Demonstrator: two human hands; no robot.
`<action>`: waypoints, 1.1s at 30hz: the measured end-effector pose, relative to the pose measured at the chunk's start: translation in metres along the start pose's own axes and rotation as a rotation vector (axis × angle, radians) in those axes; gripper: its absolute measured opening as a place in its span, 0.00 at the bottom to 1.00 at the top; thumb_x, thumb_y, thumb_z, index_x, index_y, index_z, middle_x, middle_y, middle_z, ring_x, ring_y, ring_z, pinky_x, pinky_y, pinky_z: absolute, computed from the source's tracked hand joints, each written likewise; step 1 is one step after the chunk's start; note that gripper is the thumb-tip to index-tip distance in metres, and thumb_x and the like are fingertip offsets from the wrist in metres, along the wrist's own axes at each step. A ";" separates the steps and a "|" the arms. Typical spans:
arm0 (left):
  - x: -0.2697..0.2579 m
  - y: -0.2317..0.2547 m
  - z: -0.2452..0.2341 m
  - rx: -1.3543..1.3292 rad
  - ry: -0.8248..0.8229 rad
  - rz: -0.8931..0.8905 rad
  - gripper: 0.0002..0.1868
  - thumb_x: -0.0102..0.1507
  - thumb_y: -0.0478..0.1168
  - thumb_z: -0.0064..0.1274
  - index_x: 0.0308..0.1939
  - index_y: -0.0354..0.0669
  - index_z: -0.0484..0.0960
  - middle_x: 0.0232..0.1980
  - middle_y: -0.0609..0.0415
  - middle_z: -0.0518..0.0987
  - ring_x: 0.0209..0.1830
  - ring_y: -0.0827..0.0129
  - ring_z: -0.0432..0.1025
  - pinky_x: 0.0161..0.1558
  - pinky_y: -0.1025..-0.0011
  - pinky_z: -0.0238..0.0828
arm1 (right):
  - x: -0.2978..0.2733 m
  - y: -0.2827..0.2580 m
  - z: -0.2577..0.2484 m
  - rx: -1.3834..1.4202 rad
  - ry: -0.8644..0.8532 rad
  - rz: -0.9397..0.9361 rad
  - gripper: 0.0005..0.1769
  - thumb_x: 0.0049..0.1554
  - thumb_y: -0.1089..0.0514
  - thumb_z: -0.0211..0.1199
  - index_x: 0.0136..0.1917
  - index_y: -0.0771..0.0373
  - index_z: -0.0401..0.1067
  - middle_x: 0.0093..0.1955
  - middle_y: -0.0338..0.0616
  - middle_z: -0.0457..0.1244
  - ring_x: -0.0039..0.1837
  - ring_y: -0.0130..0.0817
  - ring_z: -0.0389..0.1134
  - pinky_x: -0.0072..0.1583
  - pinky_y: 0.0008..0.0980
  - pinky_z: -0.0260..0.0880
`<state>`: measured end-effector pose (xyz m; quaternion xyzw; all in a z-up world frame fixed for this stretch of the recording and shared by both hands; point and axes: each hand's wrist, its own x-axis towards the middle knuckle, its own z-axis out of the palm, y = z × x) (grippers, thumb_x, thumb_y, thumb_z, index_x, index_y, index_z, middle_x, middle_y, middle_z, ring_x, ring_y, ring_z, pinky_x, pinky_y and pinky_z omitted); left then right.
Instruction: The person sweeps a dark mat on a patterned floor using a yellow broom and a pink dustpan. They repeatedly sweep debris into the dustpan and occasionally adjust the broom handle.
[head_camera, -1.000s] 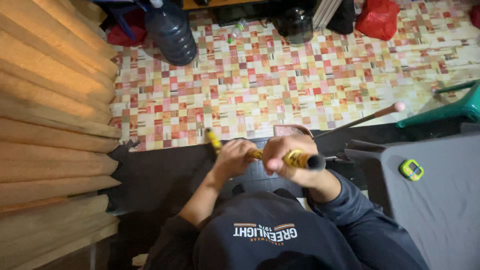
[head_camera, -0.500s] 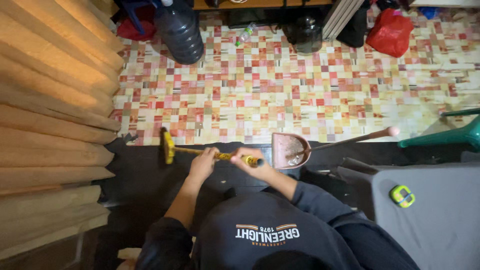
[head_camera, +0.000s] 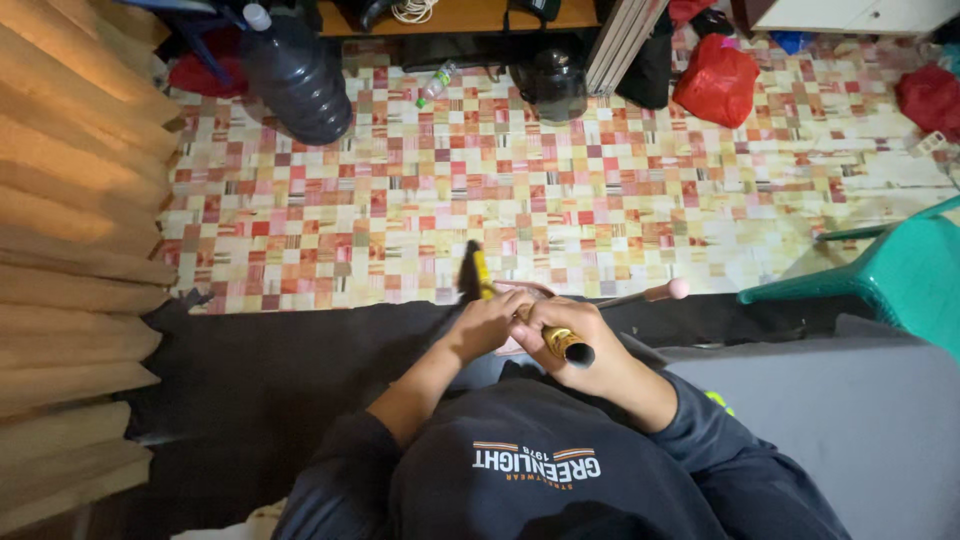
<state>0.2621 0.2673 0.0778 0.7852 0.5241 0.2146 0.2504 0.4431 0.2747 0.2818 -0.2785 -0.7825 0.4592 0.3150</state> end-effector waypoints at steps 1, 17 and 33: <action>0.008 0.009 0.003 0.045 -0.021 -0.024 0.18 0.65 0.39 0.51 0.60 0.49 0.72 0.54 0.53 0.82 0.46 0.55 0.80 0.40 0.57 0.77 | 0.001 -0.001 -0.010 -0.031 -0.048 -0.008 0.14 0.59 0.58 0.69 0.36 0.62 0.69 0.33 0.41 0.65 0.36 0.30 0.67 0.40 0.32 0.66; 0.016 0.022 -0.098 0.045 0.291 -0.191 0.08 0.67 0.42 0.52 0.49 0.47 0.78 0.46 0.49 0.84 0.40 0.55 0.81 0.41 0.61 0.77 | -0.105 0.341 -0.161 -0.600 0.039 0.575 0.34 0.48 0.41 0.75 0.63 0.57 0.72 0.50 0.58 0.70 0.56 0.52 0.72 0.56 0.45 0.73; 0.062 -0.026 -0.125 0.198 0.168 -0.360 0.14 0.66 0.45 0.55 0.54 0.52 0.74 0.51 0.52 0.83 0.44 0.48 0.78 0.40 0.53 0.73 | -0.043 0.369 -0.219 -0.280 0.651 0.476 0.10 0.59 0.60 0.68 0.48 0.65 0.68 0.40 0.49 0.69 0.43 0.36 0.74 0.45 0.34 0.74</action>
